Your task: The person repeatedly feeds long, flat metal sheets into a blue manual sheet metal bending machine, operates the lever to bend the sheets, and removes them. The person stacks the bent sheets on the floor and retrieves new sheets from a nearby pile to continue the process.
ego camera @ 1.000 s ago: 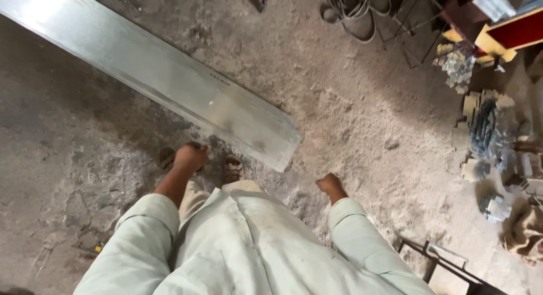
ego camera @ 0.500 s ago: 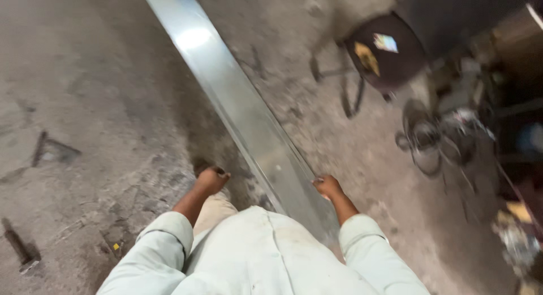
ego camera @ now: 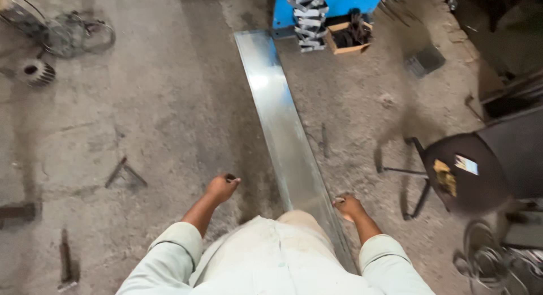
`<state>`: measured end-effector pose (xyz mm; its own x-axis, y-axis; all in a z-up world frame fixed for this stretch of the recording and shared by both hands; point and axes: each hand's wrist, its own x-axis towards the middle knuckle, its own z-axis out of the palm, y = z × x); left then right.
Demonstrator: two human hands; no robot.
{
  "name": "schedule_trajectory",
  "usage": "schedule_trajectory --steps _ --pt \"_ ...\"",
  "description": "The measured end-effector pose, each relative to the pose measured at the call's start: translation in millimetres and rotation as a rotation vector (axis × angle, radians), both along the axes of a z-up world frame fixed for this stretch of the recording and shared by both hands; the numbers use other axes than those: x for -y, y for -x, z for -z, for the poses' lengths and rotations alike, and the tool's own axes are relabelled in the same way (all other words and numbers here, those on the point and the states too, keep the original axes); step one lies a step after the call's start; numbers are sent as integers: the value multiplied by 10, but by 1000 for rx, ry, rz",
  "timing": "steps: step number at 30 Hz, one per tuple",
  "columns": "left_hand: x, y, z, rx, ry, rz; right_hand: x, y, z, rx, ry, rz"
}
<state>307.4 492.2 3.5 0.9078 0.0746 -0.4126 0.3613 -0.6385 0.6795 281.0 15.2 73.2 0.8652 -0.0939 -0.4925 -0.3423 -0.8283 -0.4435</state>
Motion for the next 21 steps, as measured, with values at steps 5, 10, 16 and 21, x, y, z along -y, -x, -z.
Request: schedule_trajectory --steps 5,10,16,21 --pt "-90 -1224 -412 -74 204 -88 -365 -1174 271 -69 23 -124" --pt "-383 -2493 -503 -4 48 36 -530 -2486 747 -237 -33 -22" --pt "-1149 -3792 -613 8 -67 52 -949 -4523 340 -350 32 -289" --pt "-1747 -4776 -999 -128 190 -269 -1740 -6576 -238 54 32 -266"
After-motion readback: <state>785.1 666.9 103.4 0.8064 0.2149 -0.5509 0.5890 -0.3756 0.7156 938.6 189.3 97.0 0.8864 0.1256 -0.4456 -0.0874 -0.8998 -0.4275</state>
